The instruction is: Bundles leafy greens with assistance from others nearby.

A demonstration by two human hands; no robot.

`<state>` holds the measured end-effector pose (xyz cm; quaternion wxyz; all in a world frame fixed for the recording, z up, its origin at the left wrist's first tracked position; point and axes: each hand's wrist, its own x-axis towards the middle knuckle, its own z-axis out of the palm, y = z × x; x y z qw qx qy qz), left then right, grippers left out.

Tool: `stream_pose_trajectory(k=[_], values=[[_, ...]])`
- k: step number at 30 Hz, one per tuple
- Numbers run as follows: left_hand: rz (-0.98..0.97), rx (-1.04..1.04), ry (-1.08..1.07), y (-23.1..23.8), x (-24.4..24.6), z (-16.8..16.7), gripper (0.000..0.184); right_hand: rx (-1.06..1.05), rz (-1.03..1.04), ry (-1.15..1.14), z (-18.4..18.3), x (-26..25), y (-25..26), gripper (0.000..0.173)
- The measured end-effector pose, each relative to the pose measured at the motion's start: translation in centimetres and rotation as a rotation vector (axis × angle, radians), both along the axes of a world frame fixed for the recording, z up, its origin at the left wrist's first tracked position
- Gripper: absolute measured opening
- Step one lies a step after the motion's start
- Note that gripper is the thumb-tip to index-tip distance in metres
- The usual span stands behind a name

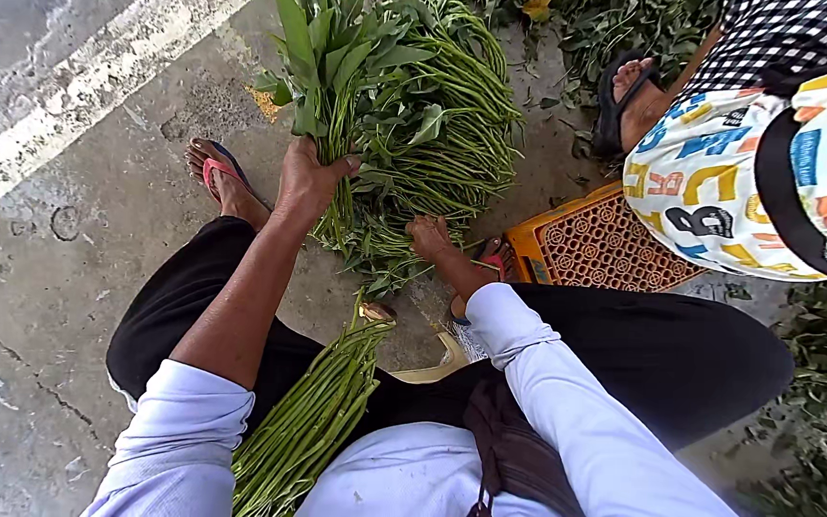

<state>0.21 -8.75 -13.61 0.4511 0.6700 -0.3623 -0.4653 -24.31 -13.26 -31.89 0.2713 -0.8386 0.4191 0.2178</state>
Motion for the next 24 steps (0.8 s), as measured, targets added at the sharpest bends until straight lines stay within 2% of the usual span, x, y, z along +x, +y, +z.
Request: stream_pose_trajectory(k=[3,5,9,11,14,16,19,22,24], values=[[0.021,-0.019,0.085,-0.1,-0.1,0.2,0.026,0.195,-0.047,-0.036,1.0,-0.3,-2.0,0.037],[0.060,-0.009,0.176,-0.1,-0.2,0.6,0.027,0.320,-0.110,-0.167,2.4,-0.7,-3.6,0.037],[0.156,0.021,0.344,0.0,-0.2,0.7,0.033,0.554,-0.445,-0.551,7.5,-1.7,-5.7,0.036],[0.200,0.038,0.427,0.1,-0.4,0.0,0.030,0.599,-0.601,-0.694,10.7,-1.6,-6.1,0.032],[0.261,0.053,0.530,0.4,-1.7,-1.4,0.025,0.561,-0.729,-0.873,14.4,0.0,-4.8,0.030],[0.273,0.068,0.578,0.7,-2.7,-2.1,0.026,0.464,-0.746,-0.974,15.4,2.1,-2.7,0.029],[0.213,0.113,0.569,1.7,-3.7,-1.9,0.035,0.276,-0.657,-0.973,15.5,4.5,0.4,0.032],[0.121,0.132,0.572,2.4,-3.5,-1.5,0.034,0.133,-0.548,-0.947,16.3,5.0,2.2,0.034],[0.062,0.100,0.652,2.0,-3.0,-1.6,0.032,0.078,-0.484,-0.982,15.7,4.9,1.9,0.035]])
